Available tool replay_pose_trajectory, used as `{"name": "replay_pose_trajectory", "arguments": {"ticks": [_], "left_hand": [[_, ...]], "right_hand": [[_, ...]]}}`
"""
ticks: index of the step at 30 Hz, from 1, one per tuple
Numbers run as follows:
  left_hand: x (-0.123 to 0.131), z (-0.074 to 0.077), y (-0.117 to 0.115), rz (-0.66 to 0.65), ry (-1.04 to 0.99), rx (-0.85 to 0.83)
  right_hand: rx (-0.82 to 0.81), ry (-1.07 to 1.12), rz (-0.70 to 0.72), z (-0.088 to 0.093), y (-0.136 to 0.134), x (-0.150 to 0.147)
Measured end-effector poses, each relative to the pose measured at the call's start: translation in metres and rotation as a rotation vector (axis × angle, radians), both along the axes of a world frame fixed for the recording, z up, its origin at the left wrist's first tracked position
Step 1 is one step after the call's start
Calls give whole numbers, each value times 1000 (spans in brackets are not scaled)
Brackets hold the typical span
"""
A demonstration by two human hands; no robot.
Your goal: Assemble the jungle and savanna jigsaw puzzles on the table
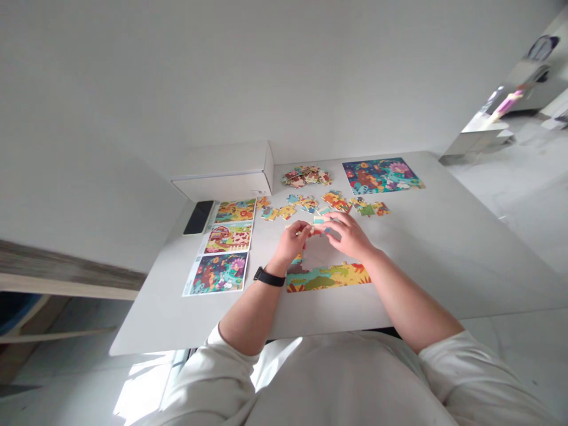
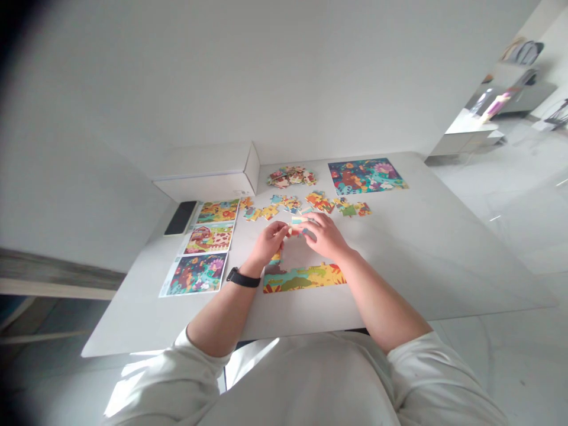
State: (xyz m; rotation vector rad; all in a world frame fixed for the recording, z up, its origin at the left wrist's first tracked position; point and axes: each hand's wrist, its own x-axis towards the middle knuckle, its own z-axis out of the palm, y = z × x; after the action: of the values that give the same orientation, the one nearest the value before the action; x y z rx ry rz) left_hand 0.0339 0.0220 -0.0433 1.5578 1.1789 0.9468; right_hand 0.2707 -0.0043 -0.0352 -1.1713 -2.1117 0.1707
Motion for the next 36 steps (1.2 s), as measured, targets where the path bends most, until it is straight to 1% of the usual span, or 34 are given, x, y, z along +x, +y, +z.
{"name": "replay_pose_trajectory", "arguments": {"ticks": [4,8,11,16,20,28,36], "left_hand": [[-10,-4,5,102,326,309],[-13,-11,9,60,526,487],[-12,-15,8,12,596,541],[-8,-19,6,-76,606,583],[-5,-19,4,-122,660,561],[-1,-15,-1,-147,769,491],[1,-8,-6,-150,812,448]], "right_hand": [[-27,-3,-43,4,15,17],[-132,-49,18,7,34,26],[-168,-77,51,-1,41,21],[-164,-127,4,-22,40,11],[-138,-144,-8,-32,37,12],[-117,-172,11,-39,41,10],[-134,-189,23,-37,41,9]]}}
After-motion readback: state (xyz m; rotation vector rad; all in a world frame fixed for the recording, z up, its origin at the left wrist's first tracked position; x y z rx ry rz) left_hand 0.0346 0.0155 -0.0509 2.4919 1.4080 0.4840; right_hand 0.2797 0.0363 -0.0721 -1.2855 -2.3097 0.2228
